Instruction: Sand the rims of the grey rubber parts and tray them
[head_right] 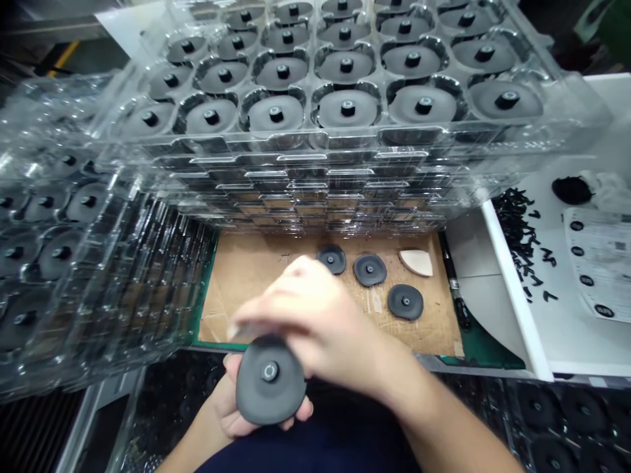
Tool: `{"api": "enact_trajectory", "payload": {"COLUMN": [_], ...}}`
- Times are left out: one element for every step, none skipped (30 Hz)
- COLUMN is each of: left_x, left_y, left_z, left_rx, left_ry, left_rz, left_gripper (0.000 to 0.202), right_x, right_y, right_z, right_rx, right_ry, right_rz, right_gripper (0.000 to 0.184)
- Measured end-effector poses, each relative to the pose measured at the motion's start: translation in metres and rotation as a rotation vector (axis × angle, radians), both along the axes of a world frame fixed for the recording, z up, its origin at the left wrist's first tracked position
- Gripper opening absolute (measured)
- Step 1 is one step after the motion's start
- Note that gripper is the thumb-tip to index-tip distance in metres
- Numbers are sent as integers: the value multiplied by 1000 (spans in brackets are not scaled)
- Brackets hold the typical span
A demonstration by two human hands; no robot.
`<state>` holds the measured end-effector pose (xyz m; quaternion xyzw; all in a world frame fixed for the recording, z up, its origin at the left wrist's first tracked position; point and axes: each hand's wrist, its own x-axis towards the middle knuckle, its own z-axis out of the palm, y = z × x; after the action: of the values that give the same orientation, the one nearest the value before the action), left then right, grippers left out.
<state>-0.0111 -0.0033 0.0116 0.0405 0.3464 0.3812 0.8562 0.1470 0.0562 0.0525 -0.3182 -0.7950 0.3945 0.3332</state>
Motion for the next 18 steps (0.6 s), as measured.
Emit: {"api": "enact_trajectory", "payload": {"left_x": [0, 1, 1, 0, -1, -2, -4, -6, -8, -10, -12, -14, -15, -16, -16, -16, -16, -15], "left_y": [2, 3, 5, 5, 5, 5, 5, 5, 4, 4, 4, 4, 5, 5, 6, 7, 8, 8], "left_z": [2, 3, 4, 5, 4, 3, 2, 1, -1, -3, -5, -6, -7, -8, -9, -10, -11, -12], "left_rx": [-50, -94, -118, -119, -99, -77, -60, -54, -53, -59, -66, -73, -75, -73, -68, -64, -60, -54], "left_ry": [-123, -214, -291, -331, -336, -336, -332, -321, -303, -274, -241, -203, -167, -135, -106, -84, -63, -43], "left_rz": [-96, -160, -187, -175, -145, -122, -108, -94, -77, -54, -25, 12, 54, 96, 130, 160, 185, 208], "left_gripper": [39, 44, 48, 50, 52, 53, 54, 55, 54, 53, 51, 49, 48, 49, 50, 51, 52, 52], "right_x": [3, 6, 8, 10, 11, 10, 10, 8, 6, 5, 3, 1, -1, -2, -3, -4, -4, -3], "right_y": [1, 1, 0, -3, -7, -12, -18, -25, -33, -41, -48, -56, -63, -69, -74, -77, -78, -76], "right_z": [-9, -19, -31, -45, -58, -72, -86, -98, -109, -117, -124, -128, -131, -132, -133, -133, -134, -134], "right_rx": [-78, -171, -271, -361, -428, -465, -474, -468, -454, -438, -421, -405, -390, -379, -368, -359, -350, -342], "right_ry": [-10, -24, -43, -66, -87, -104, -122, -143, -165, -184, -202, -219, -237, -255, -274, -291, -305, -315], "right_rz": [-117, -219, -293, -340, -362, -376, -384, -392, -401, -413, -430, -446, -461, -475, -487, -499, -511, -522], "right_gripper": [21, 19, 20, 25, 30, 33, 32, 28, 23, 22, 24, 24, 23, 24, 26, 28, 29, 28]}}
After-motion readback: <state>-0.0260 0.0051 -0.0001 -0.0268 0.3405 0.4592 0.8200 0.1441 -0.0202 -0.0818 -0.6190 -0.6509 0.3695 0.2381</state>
